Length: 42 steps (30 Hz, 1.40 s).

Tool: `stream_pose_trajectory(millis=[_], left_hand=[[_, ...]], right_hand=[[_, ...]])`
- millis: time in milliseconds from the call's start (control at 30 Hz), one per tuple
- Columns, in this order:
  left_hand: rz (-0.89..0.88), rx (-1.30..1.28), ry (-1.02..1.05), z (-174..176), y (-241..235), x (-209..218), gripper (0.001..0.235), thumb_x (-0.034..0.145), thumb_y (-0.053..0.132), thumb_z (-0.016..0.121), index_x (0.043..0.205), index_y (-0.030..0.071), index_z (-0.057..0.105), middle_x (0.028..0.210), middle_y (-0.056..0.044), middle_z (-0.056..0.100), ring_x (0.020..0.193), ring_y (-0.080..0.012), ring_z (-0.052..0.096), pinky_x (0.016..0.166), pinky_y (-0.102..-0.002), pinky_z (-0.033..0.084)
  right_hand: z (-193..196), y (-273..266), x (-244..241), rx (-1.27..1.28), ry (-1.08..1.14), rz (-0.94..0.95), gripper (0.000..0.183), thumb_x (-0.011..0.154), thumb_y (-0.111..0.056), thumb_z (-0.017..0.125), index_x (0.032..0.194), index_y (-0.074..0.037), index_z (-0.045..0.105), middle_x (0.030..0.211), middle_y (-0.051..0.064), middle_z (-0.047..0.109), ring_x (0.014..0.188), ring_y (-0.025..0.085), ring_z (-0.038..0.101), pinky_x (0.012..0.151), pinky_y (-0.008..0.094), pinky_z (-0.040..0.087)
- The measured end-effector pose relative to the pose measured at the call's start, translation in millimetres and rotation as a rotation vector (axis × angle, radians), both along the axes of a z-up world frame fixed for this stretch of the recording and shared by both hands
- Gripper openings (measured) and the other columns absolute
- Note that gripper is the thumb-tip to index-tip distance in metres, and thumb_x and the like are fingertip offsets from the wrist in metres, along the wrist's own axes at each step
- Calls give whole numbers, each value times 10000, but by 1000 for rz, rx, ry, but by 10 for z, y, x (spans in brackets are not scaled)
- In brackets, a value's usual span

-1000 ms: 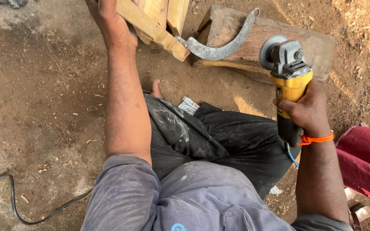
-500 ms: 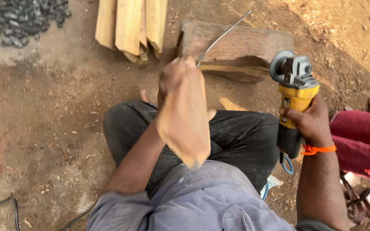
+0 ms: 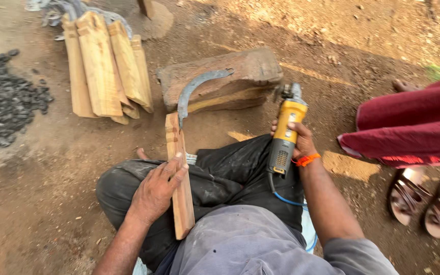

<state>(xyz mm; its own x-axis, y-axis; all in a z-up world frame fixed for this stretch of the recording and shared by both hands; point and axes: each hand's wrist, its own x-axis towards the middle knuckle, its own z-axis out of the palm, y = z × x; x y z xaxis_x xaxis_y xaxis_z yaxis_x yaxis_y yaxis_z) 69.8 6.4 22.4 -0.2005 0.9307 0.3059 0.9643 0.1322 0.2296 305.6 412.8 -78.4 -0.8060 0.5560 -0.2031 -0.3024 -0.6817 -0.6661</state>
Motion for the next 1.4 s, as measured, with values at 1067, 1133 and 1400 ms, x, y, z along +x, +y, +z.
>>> stream_pose_trajectory(millis=[1067, 1133, 1400], left_hand=[[-367, 518, -629, 2205, 332, 17, 650, 853, 164, 656, 1468, 1, 522, 1416, -194, 617, 1344, -302, 597, 1153, -461, 505], [-376, 514, -627, 2203, 383, 2, 652, 860, 181, 656, 1470, -1, 518, 1419, -199, 614, 1348, -306, 595, 1155, -462, 504], [-365, 534, -635, 2217, 486, 32, 666, 886, 248, 657, 1480, -11, 505, 1432, -216, 605, 1363, -320, 587, 1162, -465, 501]], right_hand=[[-101, 11, 9, -20, 38, 38, 614, 829, -203, 756, 1323, 76, 521, 1100, 184, 681, 996, 298, 709, 941, 440, 603], [-102, -8, -18, -12, 28, 26, 620, 816, -202, 757, 1328, 57, 523, 1101, 174, 684, 998, 286, 711, 940, 436, 604], [-76, -11, -17, -9, 28, 22, 629, 817, -199, 760, 1335, 63, 519, 1101, 179, 682, 998, 287, 712, 940, 439, 607]])
